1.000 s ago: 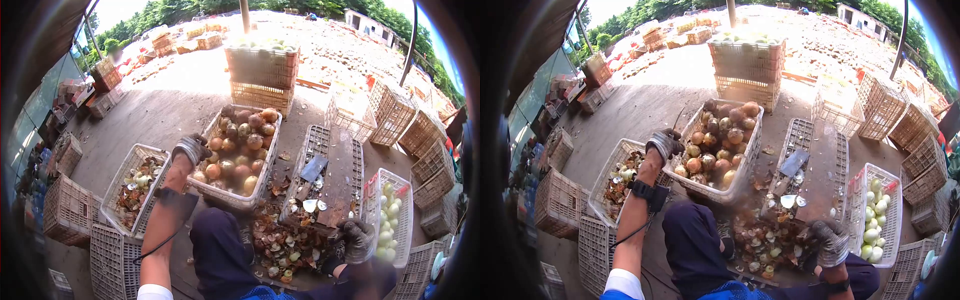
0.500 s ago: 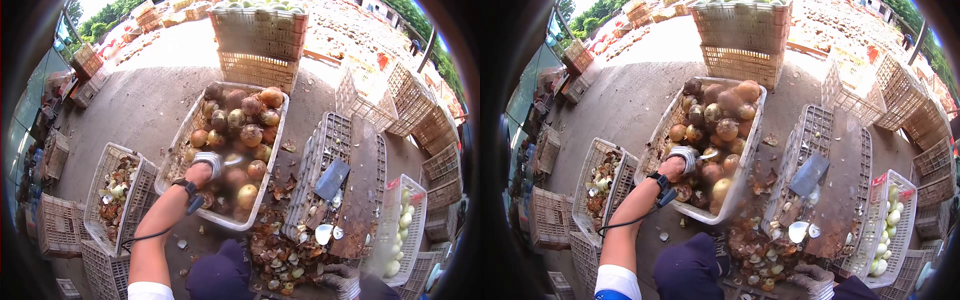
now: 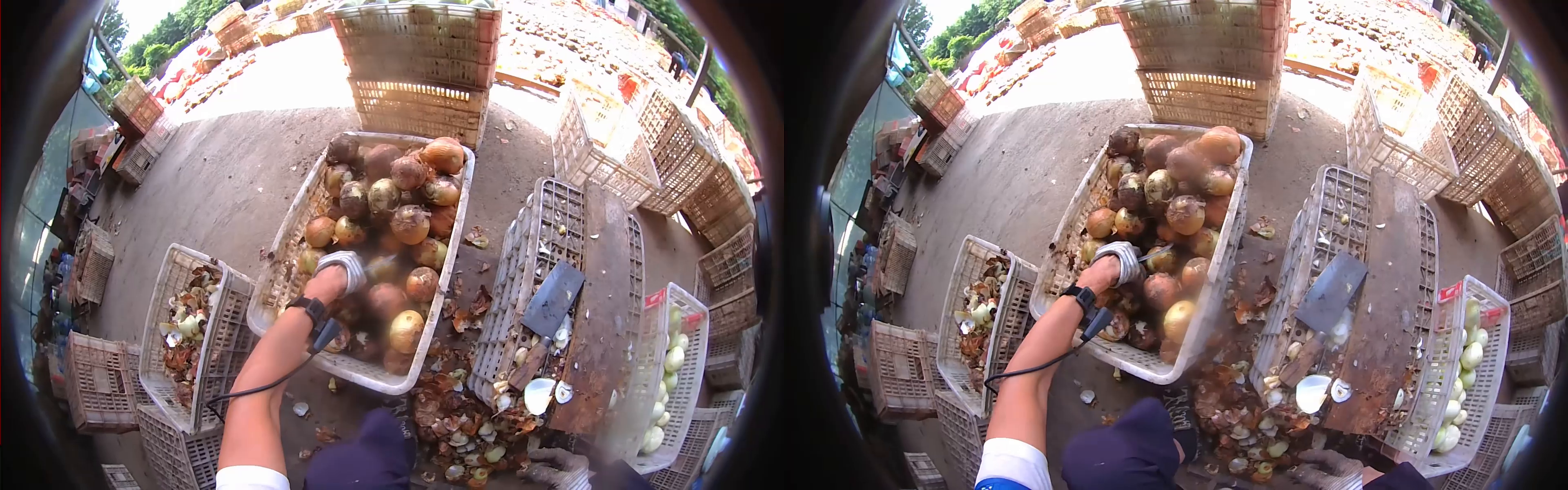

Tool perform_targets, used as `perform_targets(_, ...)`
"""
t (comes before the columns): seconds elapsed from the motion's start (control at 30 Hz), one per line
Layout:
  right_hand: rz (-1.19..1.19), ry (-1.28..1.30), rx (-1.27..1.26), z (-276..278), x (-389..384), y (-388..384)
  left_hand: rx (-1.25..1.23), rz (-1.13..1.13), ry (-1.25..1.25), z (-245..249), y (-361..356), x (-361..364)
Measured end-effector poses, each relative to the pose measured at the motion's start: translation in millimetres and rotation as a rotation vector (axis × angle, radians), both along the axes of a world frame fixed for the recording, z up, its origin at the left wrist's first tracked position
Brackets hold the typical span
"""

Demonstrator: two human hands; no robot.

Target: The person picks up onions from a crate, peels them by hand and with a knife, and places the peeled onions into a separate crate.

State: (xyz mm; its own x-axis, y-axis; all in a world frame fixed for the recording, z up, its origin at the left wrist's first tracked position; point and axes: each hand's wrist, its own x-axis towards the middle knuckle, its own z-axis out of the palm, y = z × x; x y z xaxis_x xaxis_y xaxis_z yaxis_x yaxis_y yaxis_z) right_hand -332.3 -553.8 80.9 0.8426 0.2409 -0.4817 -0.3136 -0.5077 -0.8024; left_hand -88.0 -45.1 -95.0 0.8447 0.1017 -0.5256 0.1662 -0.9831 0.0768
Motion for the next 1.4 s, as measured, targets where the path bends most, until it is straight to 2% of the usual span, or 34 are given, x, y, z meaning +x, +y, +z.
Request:
perform_targets(0.03,0.108,-0.15,-0.035,-5.7,-3.9,-3.5,0.014,-0.065,-0.007,10.9,-2.2,-1.7)
perform_targets(0.07,0.067,-0.087,-0.012,-8.3,-6.0,-6.7,0.056,-0.21,-0.004,-10.4,13.2,2.1)
perform_targets(0.1,0.029,-0.026,0.01,-9.1,-6.3,-9.0,0.071,-0.302,-0.106,-12.3,26.4,0.3)
perform_targets(0.13,-0.012,0.034,0.032,-7.7,-6.1,-9.4,0.086,-0.395,-0.21,6.7,24.9,-3.2)
perform_targets(0.17,-0.078,0.112,0.05,-3.7,-5.4,-8.8,-0.352,0.005,-0.161,28.8,25.7,-12.5)
perform_targets(0.23,-0.207,0.268,0.091,11.4,-0.5,-2.7,-0.847,0.485,-0.22,64.9,24.4,-37.9)
perform_targets(0.27,-0.173,0.206,0.099,13.0,-1.5,-4.6,-0.976,0.605,-0.26,100.4,15.1,-50.9)
perform_targets(0.33,-0.107,0.072,0.113,13.4,-4.0,-8.6,-1.413,0.671,-0.438,114.0,20.6,-62.5)
perform_targets(0.37,-0.216,0.162,0.17,12.7,-5.7,-8.3,-1.552,0.7,-0.459,151.0,-0.2,-72.5)
perform_targets(0.43,-0.442,0.332,0.284,5.6,-9.5,-7.0,-1.479,0.616,-0.495,179.9,-16.4,-79.7)
perform_targets(0.47,-0.325,0.219,0.26,-8.5,-12.7,-12.6,-1.448,0.567,-0.509,194.8,-28.0,-81.8)
perform_targets(0.5,-0.214,0.103,0.231,-28.3,-16.4,-23.5,-1.337,0.397,-0.547,219.1,-51.0,-86.8)
perform_targets(0.53,-0.185,0.078,0.247,-25.6,-20.0,-26.1,-1.409,0.315,-0.488,238.1,-69.5,-91.2)
perform_targets(0.57,-0.156,0.053,0.263,-22.9,-23.3,-28.5,-1.344,0.229,-0.489,253.3,-88.3,-95.0)
perform_targets(0.6,-0.211,0.118,0.331,-2.6,-18.2,-14.9,-1.28,0.138,-0.487,267.8,-110.2,-99.9)
perform_targets(0.63,-0.271,0.18,0.401,15.9,-15.4,-5.5,-1.344,0.124,-0.46,283.4,-139.0,-110.5)
perform_targets(0.67,-0.253,0.199,0.457,24.2,-16.1,-3.4,-1.376,0.086,-0.432,269.0,-149.1,-108.8)
perform_targets(0.73,-0.262,0.216,0.718,19.9,-18.9,1.6,-1.211,-0.109,-0.332,302.0,-200.8,-134.7)
perform_targets(0.77,-0.271,0.24,0.94,30.9,-20.5,4.4,-1.179,-0.171,-0.358,305.3,-224.8,-147.3)
perform_targets(0.8,-0.294,0.248,1.022,38.8,-23.3,3.7,-1.148,-0.227,-0.382,304.7,-249.3,-161.5)
perform_targets(0.83,-0.307,0.247,1.113,41.8,-24.8,1.7,-1.34,-0.029,-0.229,301.5,-276.7,-176.8)
perform_targets(0.87,-0.311,0.184,1.134,53.0,-26.0,0.1,-1.116,-0.326,-0.41,298.2,-290.5,-191.0)
perform_targets(0.93,-0.295,0.089,1.082,71.7,-30.9,-14.7,-1.517,0.053,-0.236,257.8,-330.6,-215.7)
perform_targets(0.97,-0.313,0.087,1.09,75.3,-36.6,-24.7,-1.548,0.092,-0.235,254.1,-348.3,-225.7)
perform_targets(1.03,-0.44,0.259,1.248,55.6,-40.5,-46.9,-1.606,0.18,-0.248,248.4,-377.4,-241.3)
perform_targets(1.1,-0.361,0.077,0.971,39.7,-37.9,-64.3,-1.568,0.176,-0.322,241.4,-403.1,-256.4)
perform_targets(1.13,-0.453,0.104,0.966,40.2,-43.9,-71.7,-1.661,0.372,-0.13,247.5,-413.2,-262.9)
perform_targets(1.17,-0.546,0.128,0.962,43.1,-49.8,-78.6,-1.656,0.376,-0.084,237.3,-416.4,-266.2)
perform_targets(1.27,-0.353,-0.335,0.252,23.9,-42.9,-98.0,-1.626,0.377,0.007,193.4,-422.6,-271.6)
perform_targets(1.3,-0.347,-0.302,0.09,13.7,-37.6,-103.1,-1.612,0.366,0.001,186.7,-427.8,-271.3)
perform_targets(1.33,-0.363,-0.337,0.122,9.8,-37.8,-105.1,-1.6,0.356,-0.004,175.2,-431.9,-268.4)
perform_targets(1.4,-0.397,-0.411,0.18,3.2,-37.3,-107.9,-1.422,-0.121,-0.369,95.3,-427.9,-256.9)
